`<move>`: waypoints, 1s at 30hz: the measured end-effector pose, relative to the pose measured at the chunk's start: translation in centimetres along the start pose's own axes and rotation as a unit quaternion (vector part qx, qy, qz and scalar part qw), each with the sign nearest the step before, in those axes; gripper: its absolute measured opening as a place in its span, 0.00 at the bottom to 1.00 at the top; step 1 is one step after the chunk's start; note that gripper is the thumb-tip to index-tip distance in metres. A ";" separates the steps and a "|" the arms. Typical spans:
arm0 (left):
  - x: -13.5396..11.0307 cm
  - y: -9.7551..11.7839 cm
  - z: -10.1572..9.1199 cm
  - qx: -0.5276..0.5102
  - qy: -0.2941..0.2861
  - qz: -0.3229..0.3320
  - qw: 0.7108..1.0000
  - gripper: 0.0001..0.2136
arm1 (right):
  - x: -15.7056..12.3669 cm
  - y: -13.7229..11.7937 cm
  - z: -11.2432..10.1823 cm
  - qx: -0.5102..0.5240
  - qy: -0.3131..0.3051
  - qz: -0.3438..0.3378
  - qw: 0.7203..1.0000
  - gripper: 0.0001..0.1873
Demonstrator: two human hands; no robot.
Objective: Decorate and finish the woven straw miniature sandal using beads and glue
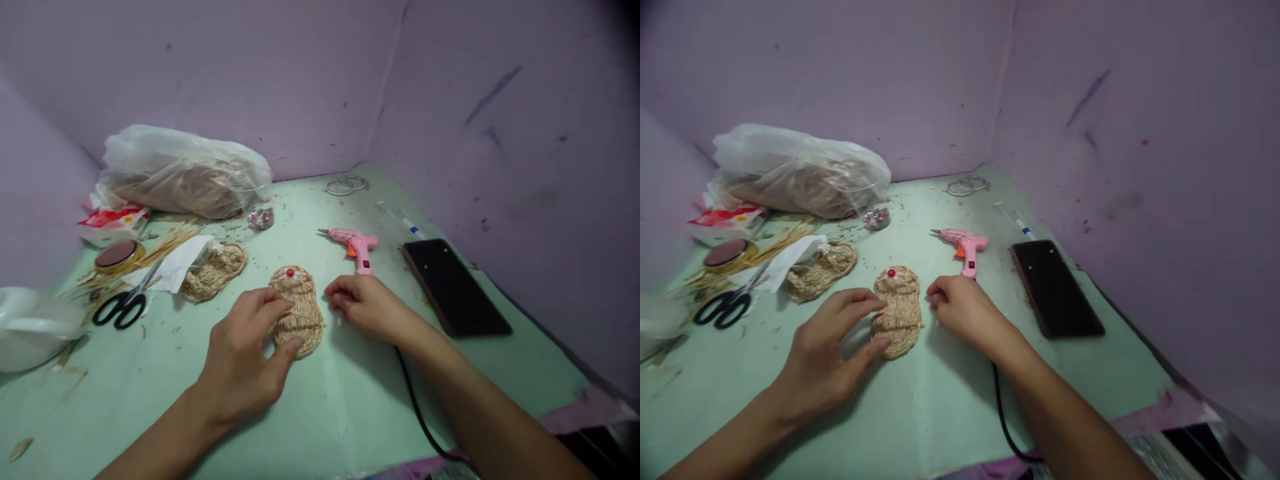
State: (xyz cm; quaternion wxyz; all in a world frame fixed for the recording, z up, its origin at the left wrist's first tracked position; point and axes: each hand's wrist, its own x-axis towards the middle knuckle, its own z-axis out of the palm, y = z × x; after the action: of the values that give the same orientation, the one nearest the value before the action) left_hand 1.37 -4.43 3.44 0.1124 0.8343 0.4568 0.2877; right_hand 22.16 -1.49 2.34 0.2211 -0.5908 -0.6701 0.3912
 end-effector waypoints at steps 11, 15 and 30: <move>2.7 1.7 1.6 -0.019 -0.135 -0.072 0.988 0.06 | 0.3 -0.7 0.3 0.140 -0.006 0.026 0.990 0.12; 2.5 0.9 0.8 -0.113 -0.114 -0.090 0.983 0.06 | 0.1 -1.6 -0.9 0.322 0.005 0.029 0.946 0.14; 2.9 1.4 -1.1 -0.016 0.070 0.024 0.997 0.10 | -1.0 -3.3 1.0 0.482 0.006 -0.087 0.872 0.08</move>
State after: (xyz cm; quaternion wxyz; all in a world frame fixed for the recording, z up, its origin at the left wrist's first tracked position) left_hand 2.87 -2.88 6.08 0.0861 0.8208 0.4387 0.3555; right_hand 19.56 -2.67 4.49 0.5154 -0.3523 -0.4459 0.6414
